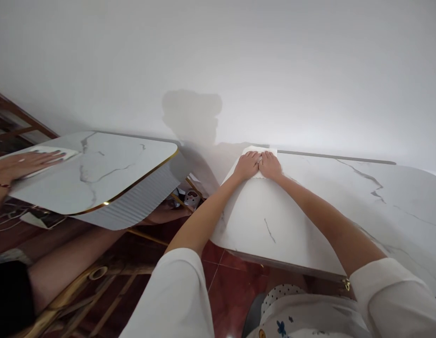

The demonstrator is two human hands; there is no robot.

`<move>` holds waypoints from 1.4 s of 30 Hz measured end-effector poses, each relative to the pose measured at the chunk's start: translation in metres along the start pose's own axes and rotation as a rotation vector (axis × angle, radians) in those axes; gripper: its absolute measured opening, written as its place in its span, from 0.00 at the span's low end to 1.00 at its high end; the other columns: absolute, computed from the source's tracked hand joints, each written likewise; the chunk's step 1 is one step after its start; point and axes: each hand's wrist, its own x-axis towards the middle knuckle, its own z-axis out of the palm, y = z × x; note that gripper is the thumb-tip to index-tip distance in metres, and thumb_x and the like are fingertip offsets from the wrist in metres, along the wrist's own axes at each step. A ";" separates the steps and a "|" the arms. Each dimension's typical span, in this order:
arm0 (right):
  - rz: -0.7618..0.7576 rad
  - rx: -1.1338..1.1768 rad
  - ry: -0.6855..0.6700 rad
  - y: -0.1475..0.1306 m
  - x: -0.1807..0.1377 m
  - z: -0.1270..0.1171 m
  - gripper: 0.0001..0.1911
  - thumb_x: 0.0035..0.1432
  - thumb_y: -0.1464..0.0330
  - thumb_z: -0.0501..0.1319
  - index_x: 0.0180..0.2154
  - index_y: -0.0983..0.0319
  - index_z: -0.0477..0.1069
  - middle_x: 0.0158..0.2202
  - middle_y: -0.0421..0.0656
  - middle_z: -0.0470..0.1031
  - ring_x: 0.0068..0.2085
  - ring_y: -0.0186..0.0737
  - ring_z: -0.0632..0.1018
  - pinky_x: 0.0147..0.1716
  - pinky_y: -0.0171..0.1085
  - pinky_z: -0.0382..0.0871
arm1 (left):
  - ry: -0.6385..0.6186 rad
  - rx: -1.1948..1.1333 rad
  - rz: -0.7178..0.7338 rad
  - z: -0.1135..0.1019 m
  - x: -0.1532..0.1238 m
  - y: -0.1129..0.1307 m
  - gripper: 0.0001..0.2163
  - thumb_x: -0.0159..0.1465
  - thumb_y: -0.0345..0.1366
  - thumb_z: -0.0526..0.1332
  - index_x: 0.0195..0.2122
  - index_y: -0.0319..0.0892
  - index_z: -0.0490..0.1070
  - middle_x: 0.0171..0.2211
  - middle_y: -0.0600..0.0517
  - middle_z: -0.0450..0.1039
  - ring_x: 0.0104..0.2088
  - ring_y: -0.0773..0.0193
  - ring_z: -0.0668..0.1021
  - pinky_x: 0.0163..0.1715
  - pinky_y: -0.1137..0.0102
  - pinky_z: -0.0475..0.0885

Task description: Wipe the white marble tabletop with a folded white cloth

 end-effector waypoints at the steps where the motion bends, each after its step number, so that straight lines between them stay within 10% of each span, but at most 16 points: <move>1: -0.002 0.000 0.002 -0.002 -0.004 0.000 0.23 0.65 0.71 0.44 0.58 0.72 0.62 0.61 0.56 0.64 0.62 0.51 0.62 0.59 0.48 0.56 | -0.002 0.000 -0.001 -0.001 -0.004 0.001 0.21 0.65 0.34 0.47 0.58 0.41 0.63 0.60 0.45 0.65 0.60 0.55 0.64 0.60 0.58 0.60; 30: -0.034 0.134 -0.062 -0.112 -0.143 -0.024 0.26 0.65 0.70 0.46 0.61 0.75 0.58 0.65 0.56 0.57 0.66 0.52 0.56 0.63 0.48 0.48 | -0.020 0.123 -0.044 -0.061 -0.174 0.033 0.22 0.65 0.36 0.45 0.59 0.39 0.62 0.61 0.43 0.63 0.61 0.54 0.63 0.61 0.56 0.58; 42: -0.137 0.170 -0.125 -0.109 -0.175 -0.041 0.26 0.66 0.69 0.47 0.62 0.75 0.57 0.66 0.55 0.57 0.66 0.52 0.56 0.64 0.46 0.47 | -0.010 0.213 -0.181 -0.068 -0.205 0.076 0.21 0.67 0.37 0.45 0.58 0.38 0.63 0.60 0.42 0.64 0.61 0.52 0.64 0.61 0.54 0.59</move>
